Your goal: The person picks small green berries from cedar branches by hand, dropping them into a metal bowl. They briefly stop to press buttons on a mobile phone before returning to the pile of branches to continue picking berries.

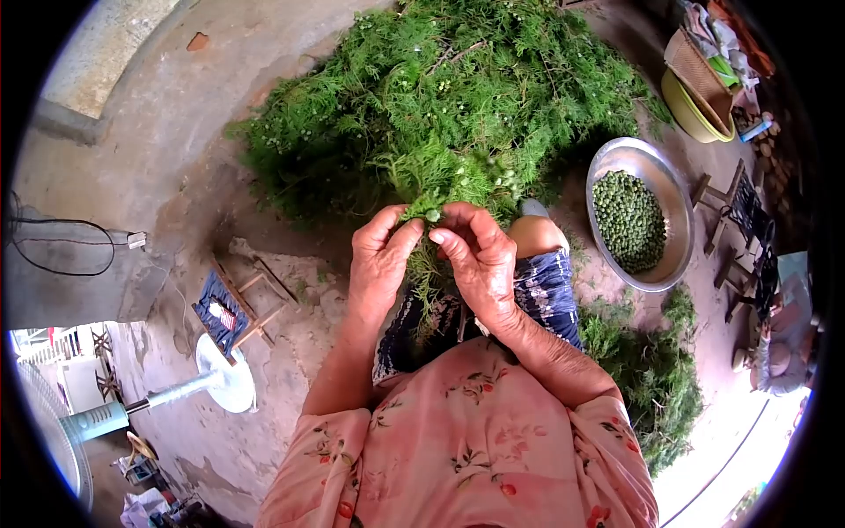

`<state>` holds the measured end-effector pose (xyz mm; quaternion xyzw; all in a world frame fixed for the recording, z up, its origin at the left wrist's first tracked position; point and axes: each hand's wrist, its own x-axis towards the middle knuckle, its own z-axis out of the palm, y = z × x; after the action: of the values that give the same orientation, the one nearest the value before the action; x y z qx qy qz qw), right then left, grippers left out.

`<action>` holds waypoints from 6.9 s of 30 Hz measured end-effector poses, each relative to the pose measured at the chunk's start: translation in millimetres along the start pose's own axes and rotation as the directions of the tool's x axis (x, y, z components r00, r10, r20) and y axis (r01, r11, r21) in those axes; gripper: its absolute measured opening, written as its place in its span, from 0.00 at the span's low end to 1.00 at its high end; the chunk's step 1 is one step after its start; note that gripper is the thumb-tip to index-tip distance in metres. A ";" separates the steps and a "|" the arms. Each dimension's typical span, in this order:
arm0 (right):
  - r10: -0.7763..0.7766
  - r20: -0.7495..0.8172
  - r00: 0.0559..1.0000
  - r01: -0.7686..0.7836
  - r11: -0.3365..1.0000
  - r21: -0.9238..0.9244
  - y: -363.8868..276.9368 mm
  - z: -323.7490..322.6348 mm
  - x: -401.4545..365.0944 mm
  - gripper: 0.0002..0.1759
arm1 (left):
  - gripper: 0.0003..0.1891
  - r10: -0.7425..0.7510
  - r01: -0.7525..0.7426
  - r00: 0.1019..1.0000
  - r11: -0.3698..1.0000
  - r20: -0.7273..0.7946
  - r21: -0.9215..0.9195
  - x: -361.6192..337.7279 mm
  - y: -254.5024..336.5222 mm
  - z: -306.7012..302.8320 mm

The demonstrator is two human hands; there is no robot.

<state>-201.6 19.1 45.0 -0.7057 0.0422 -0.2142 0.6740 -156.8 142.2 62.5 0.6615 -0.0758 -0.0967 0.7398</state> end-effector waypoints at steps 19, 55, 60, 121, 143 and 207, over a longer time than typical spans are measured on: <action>0.283 0.219 0.934 -0.348 0.857 0.379 -14.0 -17.5 2.4 0.04 | 0.08 0.082 -0.091 0.995 0.979 0.055 0.180 -14.3 9.0 7.1; 0.537 -0.133 0.833 -0.040 0.299 0.953 38.4 -158.9 53.0 0.13 | 0.06 -0.086 0.077 0.993 0.991 -0.077 -0.109 -4.5 -10.0 -6.7; 0.647 -0.325 0.690 0.399 0.035 0.916 42.4 -216.0 50.0 0.37 | 0.06 -0.111 0.100 0.989 0.989 -0.097 -0.113 -5.6 -13.2 -6.9; 0.425 0.267 0.865 -0.490 0.602 0.630 5.9 -32.5 28.2 0.08 | 0.06 -0.028 0.035 0.990 0.998 0.138 -0.048 30.5 -9.6 17.7; 0.329 0.285 0.901 -0.430 0.572 0.699 7.4 -36.0 30.5 0.04 | 0.07 -0.055 0.055 0.995 0.998 0.089 0.008 21.8 -4.3 28.1; -0.069 0.062 0.996 0.075 0.993 -0.093 -38.8 -43.0 42.6 0.12 | 0.07 0.302 -0.326 0.945 0.872 0.124 0.364 17.9 16.6 42.5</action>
<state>-187.4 -32.4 93.0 -0.7440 0.0070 -0.2153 0.6326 -149.0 98.6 83.5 0.7675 -0.2227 0.0205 0.6008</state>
